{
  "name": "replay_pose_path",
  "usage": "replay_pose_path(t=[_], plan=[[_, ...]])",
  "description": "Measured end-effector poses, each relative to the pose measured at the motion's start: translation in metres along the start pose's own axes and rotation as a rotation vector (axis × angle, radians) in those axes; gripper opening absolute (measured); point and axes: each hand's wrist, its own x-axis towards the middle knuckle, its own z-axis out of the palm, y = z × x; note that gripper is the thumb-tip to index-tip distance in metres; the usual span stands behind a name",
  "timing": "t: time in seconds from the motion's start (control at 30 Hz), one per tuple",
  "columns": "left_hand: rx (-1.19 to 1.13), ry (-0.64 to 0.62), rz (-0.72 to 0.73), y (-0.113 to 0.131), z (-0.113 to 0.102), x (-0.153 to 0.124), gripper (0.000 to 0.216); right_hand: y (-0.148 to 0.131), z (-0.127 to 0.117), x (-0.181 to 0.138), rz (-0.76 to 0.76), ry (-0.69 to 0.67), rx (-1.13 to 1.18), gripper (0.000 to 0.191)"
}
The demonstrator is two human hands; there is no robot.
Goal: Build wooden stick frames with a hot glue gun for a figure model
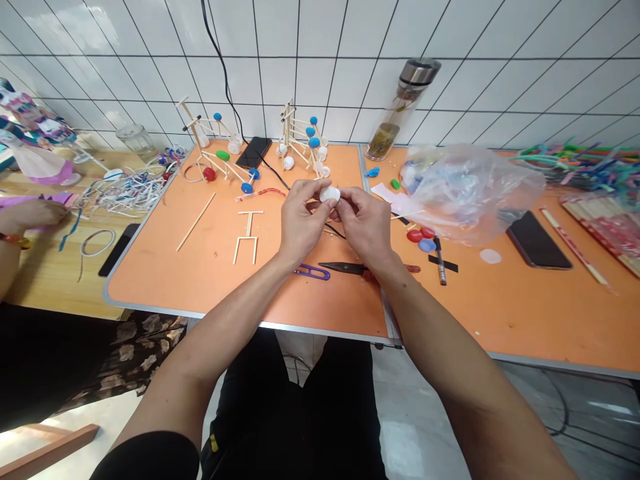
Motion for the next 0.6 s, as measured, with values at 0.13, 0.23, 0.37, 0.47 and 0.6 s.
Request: replay_pose_path(t=[0.13,0.23,0.37,0.47,0.6], plan=[[0.030,-0.009,0.018,0.0001,-0.0012,0.0004,0.027,-0.0009,-0.0006,0.0004,-0.012,0.001,-0.012,0.021],[0.057,-0.009,0.017,-0.0002,-0.0008,0.0001,0.028,-0.0011,-0.0013,0.0002,-0.022,-0.007,-0.032,0.023],[0.102,0.014,0.048,-0.0034,0.0008,-0.0006,0.030,-0.0004,-0.0020,-0.0004,-0.029,-0.009,-0.065,0.025],[0.126,0.027,0.077,-0.0059,0.0016,-0.0006,0.029,0.0006,-0.0018,-0.0008,-0.025,-0.010,-0.065,0.025],[0.121,0.033,0.091,-0.0032,0.0014,-0.0005,0.027,0.0001,-0.0018,-0.0010,-0.027,-0.014,-0.075,0.025]])
